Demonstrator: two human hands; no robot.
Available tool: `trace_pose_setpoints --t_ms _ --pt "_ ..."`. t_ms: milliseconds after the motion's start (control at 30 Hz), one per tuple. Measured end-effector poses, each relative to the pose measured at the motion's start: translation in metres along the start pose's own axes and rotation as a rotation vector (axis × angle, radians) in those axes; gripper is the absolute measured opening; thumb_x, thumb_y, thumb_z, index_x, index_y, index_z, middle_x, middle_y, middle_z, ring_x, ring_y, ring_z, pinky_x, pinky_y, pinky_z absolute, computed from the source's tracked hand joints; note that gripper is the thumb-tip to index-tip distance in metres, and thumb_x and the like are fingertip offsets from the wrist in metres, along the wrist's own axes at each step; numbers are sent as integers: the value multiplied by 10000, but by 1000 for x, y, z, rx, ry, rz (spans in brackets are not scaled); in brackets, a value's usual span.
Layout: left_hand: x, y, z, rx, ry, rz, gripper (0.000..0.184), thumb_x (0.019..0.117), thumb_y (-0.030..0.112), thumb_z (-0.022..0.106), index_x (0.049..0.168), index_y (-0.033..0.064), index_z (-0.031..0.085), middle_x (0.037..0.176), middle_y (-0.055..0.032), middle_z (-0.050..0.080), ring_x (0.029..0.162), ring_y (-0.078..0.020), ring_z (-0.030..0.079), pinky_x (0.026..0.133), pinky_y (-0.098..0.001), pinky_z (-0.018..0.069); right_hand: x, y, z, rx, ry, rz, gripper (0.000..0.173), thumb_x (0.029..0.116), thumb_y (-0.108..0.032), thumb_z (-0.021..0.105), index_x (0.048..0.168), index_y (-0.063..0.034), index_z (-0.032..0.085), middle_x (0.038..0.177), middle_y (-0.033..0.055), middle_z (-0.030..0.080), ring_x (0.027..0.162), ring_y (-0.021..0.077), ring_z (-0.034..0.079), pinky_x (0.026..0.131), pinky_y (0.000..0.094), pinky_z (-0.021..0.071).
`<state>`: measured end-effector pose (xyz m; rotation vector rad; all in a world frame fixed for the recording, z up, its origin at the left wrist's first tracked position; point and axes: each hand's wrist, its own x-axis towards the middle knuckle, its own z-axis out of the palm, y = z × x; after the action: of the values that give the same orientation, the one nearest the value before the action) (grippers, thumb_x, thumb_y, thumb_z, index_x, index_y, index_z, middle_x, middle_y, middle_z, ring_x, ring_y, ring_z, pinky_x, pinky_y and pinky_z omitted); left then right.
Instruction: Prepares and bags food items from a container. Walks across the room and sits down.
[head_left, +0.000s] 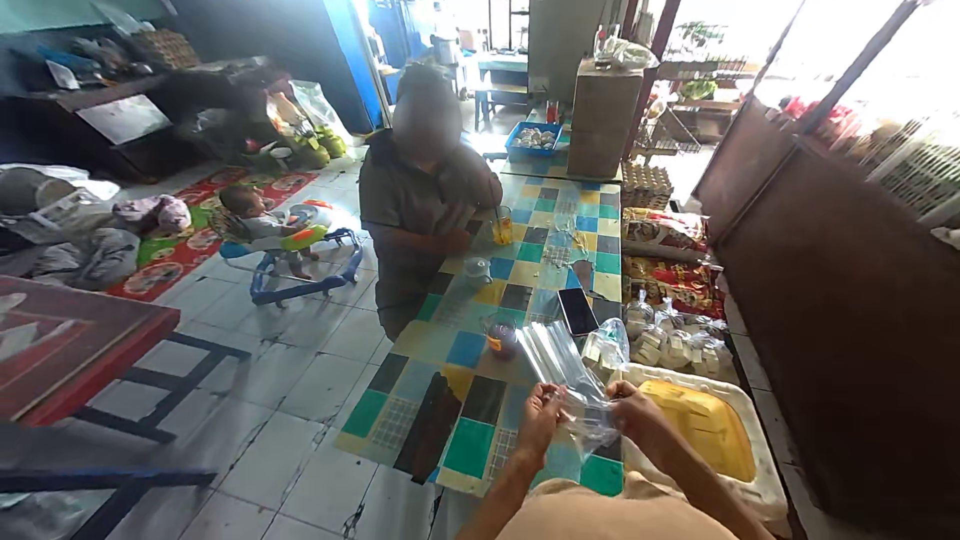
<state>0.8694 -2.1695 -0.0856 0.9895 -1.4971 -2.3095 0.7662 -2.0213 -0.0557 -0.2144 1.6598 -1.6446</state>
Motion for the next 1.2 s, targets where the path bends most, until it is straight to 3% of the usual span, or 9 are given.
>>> trace_pose_setpoints --t_ms 133,367,433,533,667,800,967,1067,1200 --pt "-4 21 11 -385 59 -148 120 1088 68 401 1065 42 515 713 -3 574 580 -71 596 600 -210 557 14 15 2 -628 -17 -23 324 985 -229 706 1145 39 621 885 119 616 770 186 561 753 396 483" --pt "-4 2 -23 264 -663 -137 106 1043 132 523 1103 80 594 713 100 548 497 35 400 464 -150 349 9 -3 -6 408 17 435 348 1128 -234 321 899 -113 554 626 -1 593 526 92 597 548 250 556" --pt "-4 3 -24 220 -608 -64 162 1040 114 510 1001 91 666 723 127 587 558 60 461 539 -134 404 5 4 -5 427 -104 376 456 1112 -240 286 750 -157 551 538 -57 508 463 42 505 499 207 493" --pt "-1 10 -19 -229 -411 -81 296 1100 104 310 989 83 584 855 16 694 803 -78 684 815 -257 576 4 17 -15 139 -330 257 130 1018 -205 455 1008 -155 574 687 -74 575 567 12 544 568 186 501" --pt "-3 10 -8 -475 -305 -237 389 1130 258 273 893 122 549 672 31 604 607 -64 623 640 -214 562 4 25 -13 3 -247 228 169 1060 -160 491 1153 -70 601 824 -15 683 689 61 654 638 240 566" --pt "-10 4 -16 -29 -456 -87 56 1007 51 548 1005 91 508 750 51 554 600 -11 518 566 -177 455 12 21 -17 249 -38 226 279 1123 -152 313 1085 -57 573 809 48 727 714 136 721 702 300 625" --pt "-8 4 -14 23 -275 -100 109 1059 110 514 1104 23 562 740 46 553 559 5 457 512 -157 377 -4 5 5 208 -111 173 283 1104 -149 322 1021 -108 589 710 -21 666 579 45 635 552 206 558" --pt "-11 19 -18 -284 -168 -170 135 1100 119 407 1074 55 523 729 21 607 639 -57 623 646 -205 548 2 12 9 -216 -206 56 160 955 -60 612 1108 -32 578 829 1 665 688 49 648 647 221 563" --pt "-22 22 -17 -328 -283 -156 65 1079 84 423 1084 95 487 748 27 582 631 -60 598 649 -225 548 18 19 1 -342 -155 60 107 1014 -83 589 1085 -3 580 835 43 637 694 93 623 638 269 538"
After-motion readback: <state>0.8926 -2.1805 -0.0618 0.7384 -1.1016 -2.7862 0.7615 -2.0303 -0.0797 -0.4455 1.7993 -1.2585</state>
